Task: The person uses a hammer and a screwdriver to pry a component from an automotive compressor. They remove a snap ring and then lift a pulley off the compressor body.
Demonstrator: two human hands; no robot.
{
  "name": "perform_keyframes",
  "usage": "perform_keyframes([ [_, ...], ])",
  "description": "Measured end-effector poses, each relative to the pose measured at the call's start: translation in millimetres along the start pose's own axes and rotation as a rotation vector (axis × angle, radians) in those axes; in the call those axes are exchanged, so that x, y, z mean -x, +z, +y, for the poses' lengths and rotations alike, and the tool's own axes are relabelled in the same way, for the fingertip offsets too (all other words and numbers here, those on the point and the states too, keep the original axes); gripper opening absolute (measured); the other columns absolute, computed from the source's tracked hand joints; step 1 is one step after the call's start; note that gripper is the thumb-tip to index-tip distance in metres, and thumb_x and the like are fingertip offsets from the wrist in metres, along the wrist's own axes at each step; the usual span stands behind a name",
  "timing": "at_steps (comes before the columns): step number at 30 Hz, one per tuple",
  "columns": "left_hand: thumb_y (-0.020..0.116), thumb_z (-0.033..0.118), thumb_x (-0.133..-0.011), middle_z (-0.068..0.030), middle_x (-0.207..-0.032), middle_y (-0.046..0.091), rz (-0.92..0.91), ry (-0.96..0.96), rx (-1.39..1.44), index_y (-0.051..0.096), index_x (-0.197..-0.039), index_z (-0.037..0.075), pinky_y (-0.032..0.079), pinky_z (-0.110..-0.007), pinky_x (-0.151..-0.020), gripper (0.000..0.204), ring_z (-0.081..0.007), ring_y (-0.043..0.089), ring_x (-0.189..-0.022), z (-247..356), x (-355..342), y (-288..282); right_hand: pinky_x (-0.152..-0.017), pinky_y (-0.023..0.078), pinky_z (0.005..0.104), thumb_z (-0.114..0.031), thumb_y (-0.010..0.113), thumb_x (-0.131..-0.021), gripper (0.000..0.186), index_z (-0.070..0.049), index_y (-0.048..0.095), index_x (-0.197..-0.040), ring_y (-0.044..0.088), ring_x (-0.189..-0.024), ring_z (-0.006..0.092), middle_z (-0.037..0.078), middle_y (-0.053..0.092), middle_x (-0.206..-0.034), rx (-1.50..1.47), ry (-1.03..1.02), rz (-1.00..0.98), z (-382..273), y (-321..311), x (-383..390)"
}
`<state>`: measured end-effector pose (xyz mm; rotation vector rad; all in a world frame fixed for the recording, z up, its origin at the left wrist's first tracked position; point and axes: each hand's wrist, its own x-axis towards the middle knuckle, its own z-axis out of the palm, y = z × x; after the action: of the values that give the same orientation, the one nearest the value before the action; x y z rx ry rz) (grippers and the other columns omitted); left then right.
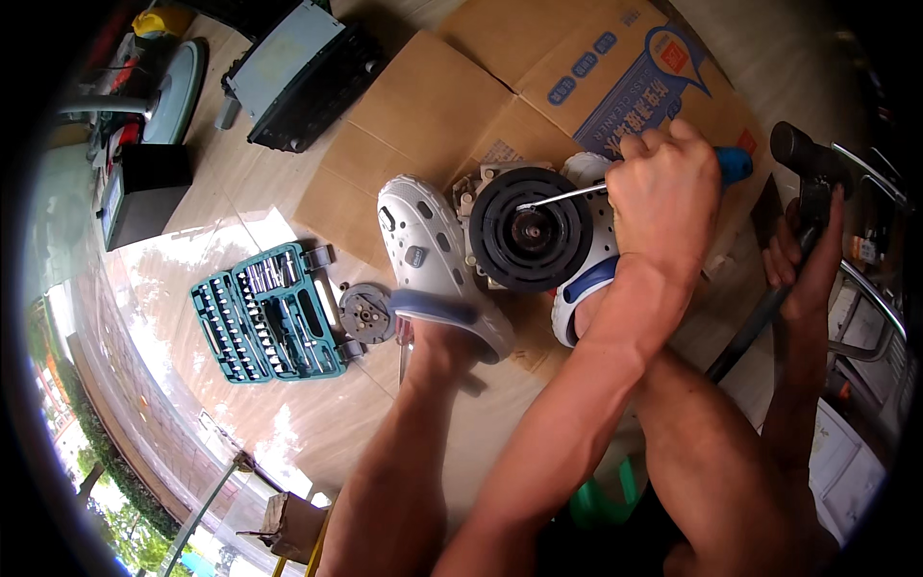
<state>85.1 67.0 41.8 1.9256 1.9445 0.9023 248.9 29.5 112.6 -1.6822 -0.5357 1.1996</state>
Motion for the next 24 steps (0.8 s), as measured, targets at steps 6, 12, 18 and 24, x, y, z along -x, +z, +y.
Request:
perform_keyframes([
  [6,0.069,0.007,-0.076,-0.0147,-0.076,0.067,-0.006,-0.039,0.010,0.063,-0.081,0.004,0.057,-0.044,-0.055,0.009,-0.0336,0.070,-0.074,-8,-1,5,-0.031,0.029,0.0257,-0.074,0.038,-0.100,0.069,-0.011,0.050,-0.075,0.031,-0.031,0.0089,-0.004,0.034,-0.045,0.191,-0.012,-0.072,8,8,1],
  [12,0.071,0.008,-0.076,-0.0161,-0.080,0.067,0.012,-0.078,0.047,0.063,-0.084,0.003,0.057,-0.046,-0.058,0.012,-0.0353,0.070,-0.080,-6,-1,7,-0.032,0.029,0.0239,-0.070,0.040,-0.102,0.066,-0.011,0.051,-0.075,0.032,-0.031,0.0080,-0.004,0.033,-0.045,0.173,-0.009,-0.087,5,10,-6],
  [18,0.071,0.008,-0.075,-0.0157,-0.079,0.066,0.023,-0.096,0.055,0.062,-0.085,0.004,0.057,-0.045,-0.057,0.014,-0.0360,0.069,-0.080,-7,-2,4,-0.033,0.029,0.0240,-0.070,0.041,-0.102,0.065,-0.013,0.050,-0.073,0.031,-0.032,0.0080,-0.004,0.033,-0.045,0.224,-0.082,-0.037,-7,6,-13],
  [24,0.074,0.010,-0.070,-0.0141,-0.079,0.065,0.100,-0.109,0.078,0.060,-0.083,0.005,0.055,-0.044,-0.056,0.019,-0.0342,0.068,-0.078,-8,-3,3,-0.033,0.029,0.0237,-0.072,0.040,-0.101,0.065,-0.013,0.052,-0.076,0.032,-0.032,0.0082,-0.004,0.035,-0.046,0.285,-0.063,-0.200,6,-3,-11],
])
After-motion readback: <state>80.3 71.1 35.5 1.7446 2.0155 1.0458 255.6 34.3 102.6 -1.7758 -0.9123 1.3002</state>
